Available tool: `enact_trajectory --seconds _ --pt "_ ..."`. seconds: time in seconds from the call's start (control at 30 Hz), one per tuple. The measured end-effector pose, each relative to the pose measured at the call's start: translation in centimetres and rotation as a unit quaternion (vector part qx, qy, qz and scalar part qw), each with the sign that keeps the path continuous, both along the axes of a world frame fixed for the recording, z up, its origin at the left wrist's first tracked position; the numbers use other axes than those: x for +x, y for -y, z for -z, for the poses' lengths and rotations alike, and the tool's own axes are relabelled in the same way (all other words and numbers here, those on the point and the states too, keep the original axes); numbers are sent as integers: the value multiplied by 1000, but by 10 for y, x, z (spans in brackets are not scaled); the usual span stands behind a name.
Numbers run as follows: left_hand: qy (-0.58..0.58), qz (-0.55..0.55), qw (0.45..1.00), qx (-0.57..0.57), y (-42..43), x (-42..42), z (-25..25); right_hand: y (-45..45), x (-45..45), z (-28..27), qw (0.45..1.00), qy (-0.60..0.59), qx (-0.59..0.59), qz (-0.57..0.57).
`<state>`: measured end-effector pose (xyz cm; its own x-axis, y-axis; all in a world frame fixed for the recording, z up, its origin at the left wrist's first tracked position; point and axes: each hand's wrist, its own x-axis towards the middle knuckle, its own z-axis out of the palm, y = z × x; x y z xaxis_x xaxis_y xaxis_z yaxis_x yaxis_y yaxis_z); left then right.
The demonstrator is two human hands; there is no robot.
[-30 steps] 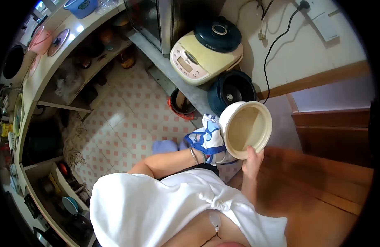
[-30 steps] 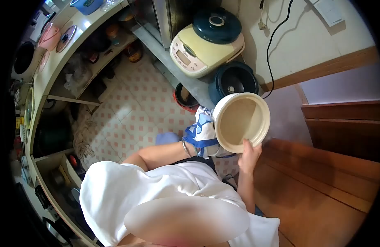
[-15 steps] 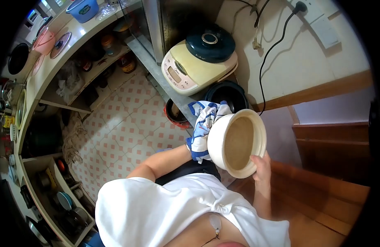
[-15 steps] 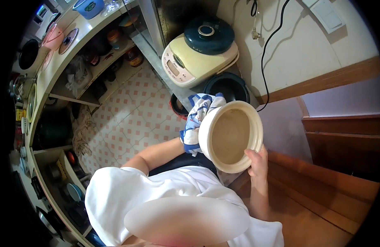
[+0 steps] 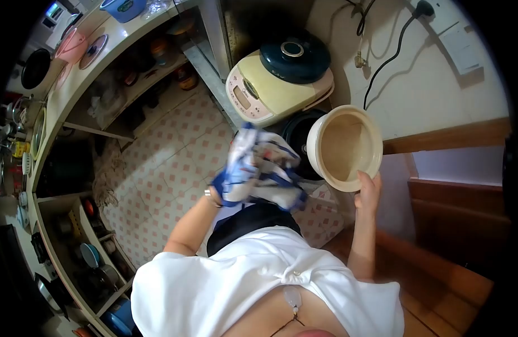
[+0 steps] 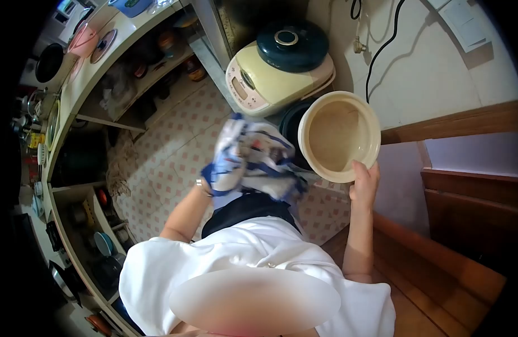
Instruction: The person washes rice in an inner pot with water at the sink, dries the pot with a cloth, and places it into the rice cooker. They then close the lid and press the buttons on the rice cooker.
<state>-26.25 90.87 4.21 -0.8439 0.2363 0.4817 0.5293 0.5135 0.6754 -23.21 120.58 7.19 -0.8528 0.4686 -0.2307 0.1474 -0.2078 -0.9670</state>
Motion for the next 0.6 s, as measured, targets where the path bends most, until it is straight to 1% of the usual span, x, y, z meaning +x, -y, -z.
enact_trajectory --seconds 0.07,0.1,0.13,0.2,0.27,0.33,0.37,0.43,0.5,0.53,0.57,0.6 --pt "87 -41 995 20 49 0 5 -5 -7 13 999 44 -17 4" --pt "183 -42 977 102 77 9 30 -5 -11 19 998 65 -26 8" --pt "279 -41 942 182 102 18 56 -1 -14 24 997 71 -24 15" --pt "320 -40 937 135 127 19 62 9 -19 34 996 84 -19 35" --pt "398 -63 866 297 134 15 73 13 -20 47 996 84 -14 29" --pt "465 -37 820 331 157 12 103 17 -23 61 996 82 -20 32" --pt "497 -25 795 347 179 13 132 19 -25 68 996 76 -19 34" --pt "547 -97 783 279 196 8 160 20 -28 80 997 65 -19 38" --pt "526 -75 820 213 220 6 209 21 -30 87 996 76 -13 46" --pt "548 -96 792 253 220 1 206 21 -29 90 995 83 -11 51" --pt "529 -82 826 177 216 -4 190 20 -28 92 995 83 -17 44" --pt "507 -66 854 100 208 -13 164 18 -27 93 996 83 -22 36"
